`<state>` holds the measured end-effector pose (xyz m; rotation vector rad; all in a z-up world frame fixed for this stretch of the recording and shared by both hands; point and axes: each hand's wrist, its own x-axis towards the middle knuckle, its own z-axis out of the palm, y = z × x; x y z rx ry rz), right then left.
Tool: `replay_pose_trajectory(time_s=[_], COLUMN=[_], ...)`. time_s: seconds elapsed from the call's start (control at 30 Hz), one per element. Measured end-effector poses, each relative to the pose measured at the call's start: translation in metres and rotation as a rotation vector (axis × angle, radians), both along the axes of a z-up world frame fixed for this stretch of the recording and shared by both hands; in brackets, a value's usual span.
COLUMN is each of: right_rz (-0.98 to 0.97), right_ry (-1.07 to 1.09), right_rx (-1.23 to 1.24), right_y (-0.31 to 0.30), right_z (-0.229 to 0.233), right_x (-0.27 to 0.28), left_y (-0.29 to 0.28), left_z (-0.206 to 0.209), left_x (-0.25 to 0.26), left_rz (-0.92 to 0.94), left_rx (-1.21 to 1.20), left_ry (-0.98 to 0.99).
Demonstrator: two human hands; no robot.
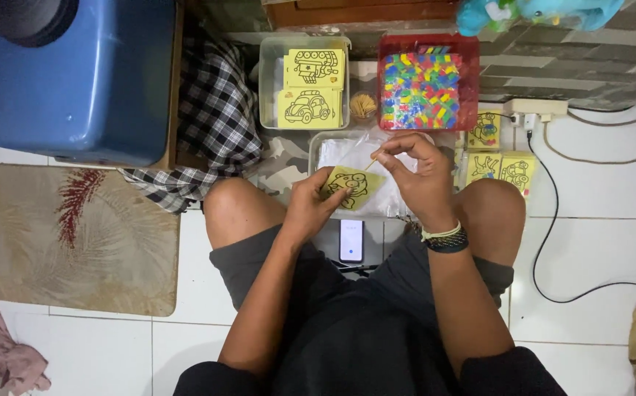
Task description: The person picks up individual yellow stickers and colorful rectangular items, placing them together into clear plastic bags by hand and then setting the filled bags into a container.
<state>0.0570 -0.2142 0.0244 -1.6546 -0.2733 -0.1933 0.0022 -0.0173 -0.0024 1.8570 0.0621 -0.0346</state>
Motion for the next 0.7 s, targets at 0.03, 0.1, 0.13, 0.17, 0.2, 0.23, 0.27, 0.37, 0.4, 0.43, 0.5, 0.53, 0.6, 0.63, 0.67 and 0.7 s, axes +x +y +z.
replay_pose_trajectory(time_s=[0.03, 0.1, 0.13, 0.17, 0.2, 0.23, 0.27, 0.37, 0.4, 0.43, 0.5, 0.53, 0.6, 0.63, 0.67, 0.7], right_rz=[0.0, -0.07, -0.07, -0.059, -0.051, -0.053, -0.012, 0.059, 0.089, 0.089, 0.168, 0.166, 0.195, 0.19, 0.102, 0.015], right_ry=[0.001, 0.033, 0.033, 0.03, 0.026, 0.027, 0.029, 0.044, 0.055, 0.057, 0.021, 0.023, -0.014, -0.013, 0.003, 0.019], right_rx=[0.002, 0.046, 0.047, 0.005, -0.039, -0.04, -0.1, -0.185, -0.209, -0.208, -0.304, -0.304, -0.329, -0.33, -0.301, -0.272], right_y=[-0.001, -0.003, -0.005, -0.008, -0.011, -0.01, -0.009, -0.006, -0.005, -0.004, -0.003, -0.004, -0.005, -0.015, -0.026, -0.036], right_z=[0.003, 0.008, 0.007, 0.006, 0.005, 0.004, 0.003, -0.009, -0.015, -0.015, -0.014, -0.014, -0.014, -0.02, -0.026, -0.032], right_x=[-0.001, -0.002, -0.001, 0.001, 0.002, 0.003, 0.003, 0.002, 0.003, 0.002, 0.003, 0.005, 0.01, 0.023, 0.034, 0.046], left_y=[0.0, 0.002, 0.002, 0.003, 0.003, 0.003, 0.002, -0.002, -0.004, -0.004, -0.005, -0.002, 0.003, 0.006, 0.009, 0.012], left_z=[-0.001, -0.002, -0.004, -0.005, -0.006, -0.004, -0.002, 0.004, 0.006, 0.003, -0.005, -0.012, -0.027, -0.028, -0.029, -0.03], left_x=[0.0, 0.0, 0.0, 0.0, 0.001, 0.001, 0.001, 0.002, 0.003, 0.003, 0.002, 0.002, 0.001, 0.003, 0.003, 0.002], left_rz=[0.0, 0.008, 0.008, 0.005, -0.001, -0.003, -0.005, -0.008, -0.008, -0.008, -0.015, -0.018, -0.01, -0.016, 0.007, 0.03], left_rx=[0.002, 0.012, 0.013, 0.011, 0.008, 0.008, -0.008, -0.06, -0.095, -0.095, -0.123, -0.123, -0.075, -0.075, -0.089, -0.102], left_ry=[0.001, 0.039, 0.04, 0.055, 0.071, 0.072, 0.084, 0.118, 0.136, 0.139, 0.174, 0.175, 0.21, 0.21, 0.224, 0.238])
